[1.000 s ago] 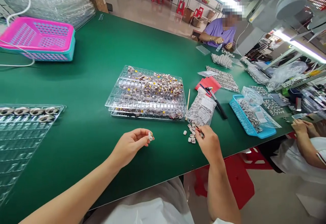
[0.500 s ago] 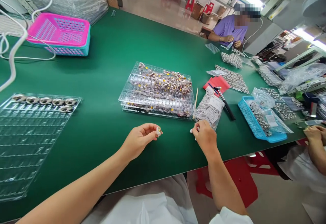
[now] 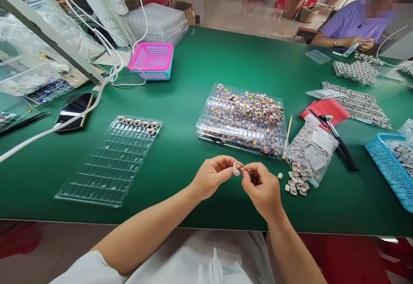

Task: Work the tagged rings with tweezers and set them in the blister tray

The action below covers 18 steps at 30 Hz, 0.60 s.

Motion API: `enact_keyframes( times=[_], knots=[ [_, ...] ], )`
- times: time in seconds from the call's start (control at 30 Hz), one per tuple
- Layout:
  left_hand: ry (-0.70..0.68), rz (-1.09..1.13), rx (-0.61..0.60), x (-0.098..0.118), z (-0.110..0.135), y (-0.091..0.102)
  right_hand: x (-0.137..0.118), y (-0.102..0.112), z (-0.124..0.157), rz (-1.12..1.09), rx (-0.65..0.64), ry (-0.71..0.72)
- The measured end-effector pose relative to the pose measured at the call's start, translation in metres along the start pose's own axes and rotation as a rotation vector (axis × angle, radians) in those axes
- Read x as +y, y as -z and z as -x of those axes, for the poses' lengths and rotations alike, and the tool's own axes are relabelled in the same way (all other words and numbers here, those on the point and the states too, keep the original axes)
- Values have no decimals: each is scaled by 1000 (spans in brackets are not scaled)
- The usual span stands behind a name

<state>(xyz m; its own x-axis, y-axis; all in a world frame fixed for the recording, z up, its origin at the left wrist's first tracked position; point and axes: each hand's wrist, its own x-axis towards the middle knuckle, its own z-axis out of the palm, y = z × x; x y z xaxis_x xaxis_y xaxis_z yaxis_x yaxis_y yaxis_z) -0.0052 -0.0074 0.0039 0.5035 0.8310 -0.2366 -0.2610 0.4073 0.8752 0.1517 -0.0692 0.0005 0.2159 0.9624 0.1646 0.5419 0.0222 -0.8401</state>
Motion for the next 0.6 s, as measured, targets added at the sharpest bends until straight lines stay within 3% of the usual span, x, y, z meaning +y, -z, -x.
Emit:
enact_keyframes(
  times=[0.13, 0.37, 0.6],
  knots=[
    [0, 40, 27, 2, -2, 0, 6, -3, 2, -38, 67, -27],
    [20, 114, -11, 1, -5, 4, 14, 4, 4, -237, -17, -135],
    [36, 155, -59, 2, -4, 5, 14, 5, 6, -261, 23, 97]
  ],
)
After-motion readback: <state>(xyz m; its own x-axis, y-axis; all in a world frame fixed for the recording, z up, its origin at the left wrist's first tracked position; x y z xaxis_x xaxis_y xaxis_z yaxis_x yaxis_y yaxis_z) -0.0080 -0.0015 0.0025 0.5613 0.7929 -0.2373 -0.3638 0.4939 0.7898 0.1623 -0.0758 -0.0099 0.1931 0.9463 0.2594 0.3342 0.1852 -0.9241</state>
